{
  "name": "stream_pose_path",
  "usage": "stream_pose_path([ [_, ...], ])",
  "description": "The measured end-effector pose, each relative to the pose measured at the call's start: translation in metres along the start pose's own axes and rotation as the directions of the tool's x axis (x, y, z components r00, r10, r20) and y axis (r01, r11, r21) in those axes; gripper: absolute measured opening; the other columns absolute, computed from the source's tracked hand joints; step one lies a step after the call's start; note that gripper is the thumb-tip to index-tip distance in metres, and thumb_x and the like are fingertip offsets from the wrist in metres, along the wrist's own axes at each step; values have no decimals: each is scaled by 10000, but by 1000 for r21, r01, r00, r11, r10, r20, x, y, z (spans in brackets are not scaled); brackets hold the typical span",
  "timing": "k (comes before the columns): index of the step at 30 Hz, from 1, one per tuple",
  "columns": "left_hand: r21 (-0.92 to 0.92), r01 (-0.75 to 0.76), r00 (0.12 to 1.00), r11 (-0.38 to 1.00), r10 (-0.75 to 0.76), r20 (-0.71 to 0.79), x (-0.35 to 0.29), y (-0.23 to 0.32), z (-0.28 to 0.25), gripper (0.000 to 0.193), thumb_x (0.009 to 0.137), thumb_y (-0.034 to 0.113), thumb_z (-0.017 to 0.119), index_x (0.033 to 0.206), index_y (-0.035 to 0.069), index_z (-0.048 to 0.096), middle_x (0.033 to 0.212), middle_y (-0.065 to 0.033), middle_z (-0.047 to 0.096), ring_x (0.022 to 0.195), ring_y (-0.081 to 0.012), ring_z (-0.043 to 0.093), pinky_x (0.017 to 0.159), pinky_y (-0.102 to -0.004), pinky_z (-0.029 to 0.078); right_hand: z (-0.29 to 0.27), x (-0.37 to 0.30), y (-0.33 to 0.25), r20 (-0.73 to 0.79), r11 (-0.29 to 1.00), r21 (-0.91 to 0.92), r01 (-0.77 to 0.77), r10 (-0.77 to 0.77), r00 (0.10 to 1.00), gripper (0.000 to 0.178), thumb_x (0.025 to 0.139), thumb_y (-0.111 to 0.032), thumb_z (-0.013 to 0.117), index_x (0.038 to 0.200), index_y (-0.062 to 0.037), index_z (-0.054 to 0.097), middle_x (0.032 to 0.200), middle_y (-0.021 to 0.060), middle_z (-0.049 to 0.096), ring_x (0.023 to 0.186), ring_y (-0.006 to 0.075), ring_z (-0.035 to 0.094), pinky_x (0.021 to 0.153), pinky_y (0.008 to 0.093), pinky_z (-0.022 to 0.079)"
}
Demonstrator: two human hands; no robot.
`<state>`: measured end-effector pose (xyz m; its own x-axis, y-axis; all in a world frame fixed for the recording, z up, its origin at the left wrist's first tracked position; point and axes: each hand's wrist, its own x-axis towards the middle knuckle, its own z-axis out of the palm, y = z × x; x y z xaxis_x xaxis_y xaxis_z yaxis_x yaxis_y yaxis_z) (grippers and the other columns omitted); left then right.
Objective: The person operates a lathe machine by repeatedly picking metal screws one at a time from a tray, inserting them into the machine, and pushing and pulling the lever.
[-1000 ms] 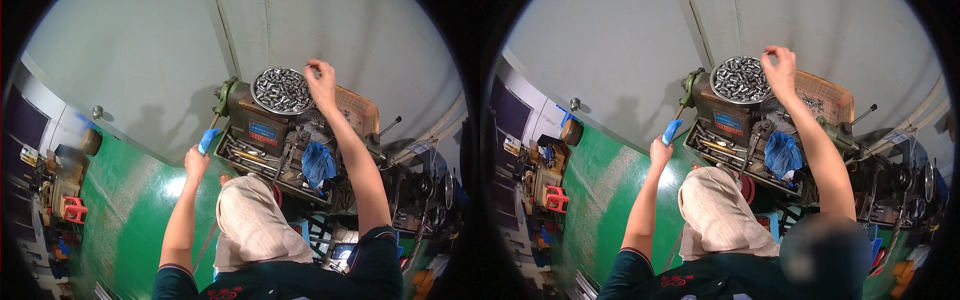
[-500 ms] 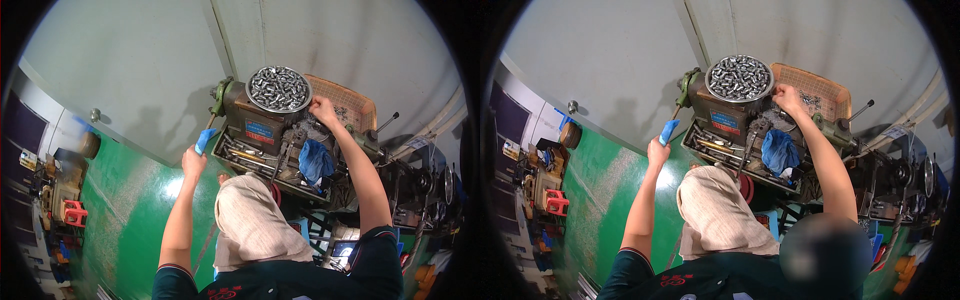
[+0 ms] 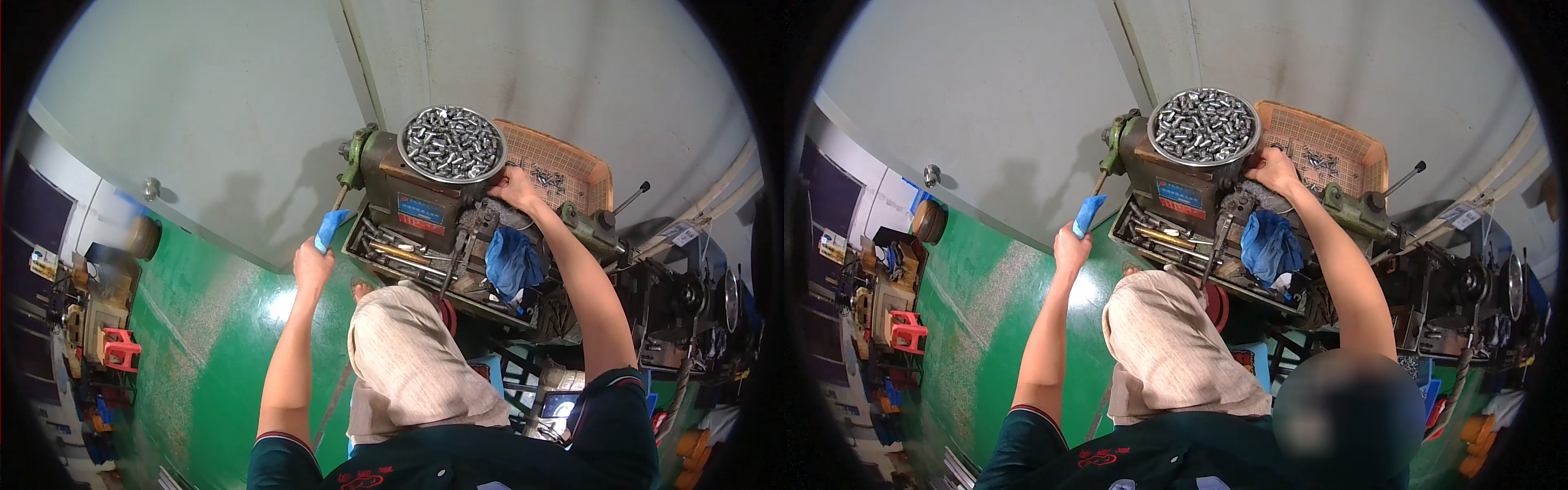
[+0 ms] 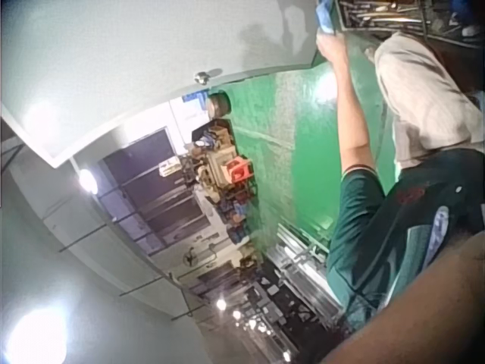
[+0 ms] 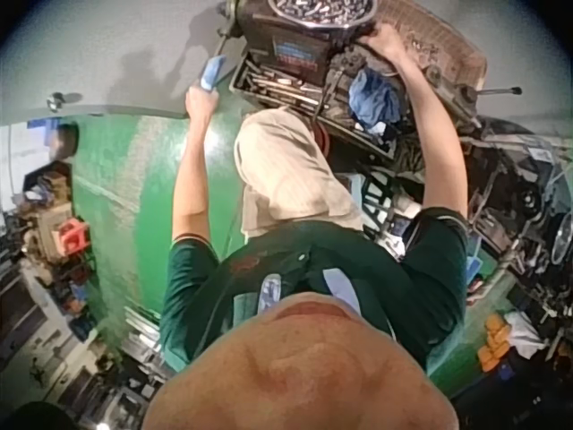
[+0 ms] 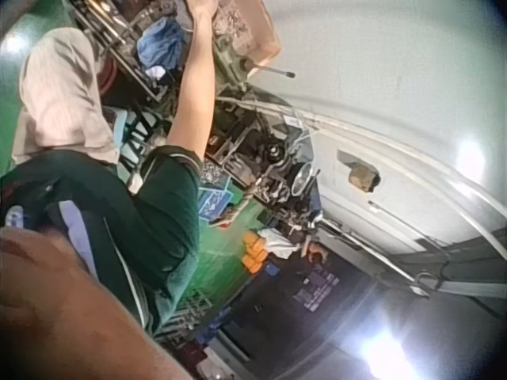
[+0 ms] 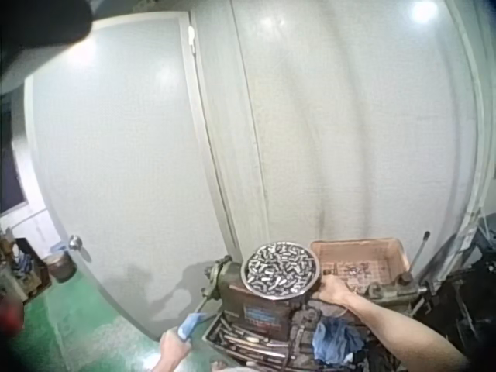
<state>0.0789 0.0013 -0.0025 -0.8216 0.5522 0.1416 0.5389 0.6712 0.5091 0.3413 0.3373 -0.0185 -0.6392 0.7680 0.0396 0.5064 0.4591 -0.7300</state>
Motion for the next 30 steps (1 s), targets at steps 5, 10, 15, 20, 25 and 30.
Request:
stream_pose_path([
  [5,-4,-8,1000,1000,8,13,0,1,-1,228,681,155,621,857,10,606,767,-232,610,786,-394,590,706,-449,455,-3,-5,-8,14,1000,23,-1,0,1000,269,607,-140,715,821,11,650,767,115,651,738,214,622,689,315,474],
  [10,41,-3,1000,999,3,15,1,1,-1,221,684,147,631,875,36,614,789,-220,619,785,-386,599,705,-456,471,0,-6,-13,-4,997,62,56,-56,998,245,622,-97,701,837,9,653,812,130,661,781,222,630,712,319,471],
  [15,207,12,1000,978,-14,9,24,-18,-9,251,707,140,606,949,82,637,832,-201,630,814,-367,606,725,-445,479,0,-5,-10,-31,999,15,37,-37,999,254,621,-90,703,847,12,648,817,135,659,788,232,629,717,327,471],
  [20,256,86,995,963,-95,23,55,-38,-21,230,707,94,562,916,99,657,857,-188,635,837,-353,609,735,-429,481,-2,-3,-14,19,991,73,110,-111,994,263,621,-103,709,848,13,643,817,140,656,779,241,625,718,330,469],
  [25,305,88,992,948,-111,60,70,-45,-23,226,700,78,546,893,97,663,867,-176,639,847,-340,613,741,-418,483,-44,1,-11,-21,972,-188,140,-147,989,180,685,-154,666,815,-30,650,796,148,643,768,246,623,711,343,471],
  [30,308,116,988,944,-143,64,71,-48,-19,218,698,77,551,887,84,661,865,-173,641,847,-335,616,740,-415,485,-124,-1,20,-252,773,-586,-242,110,961,233,765,-306,580,858,-104,653,890,134,636,916,268,582,772,389,456],
])
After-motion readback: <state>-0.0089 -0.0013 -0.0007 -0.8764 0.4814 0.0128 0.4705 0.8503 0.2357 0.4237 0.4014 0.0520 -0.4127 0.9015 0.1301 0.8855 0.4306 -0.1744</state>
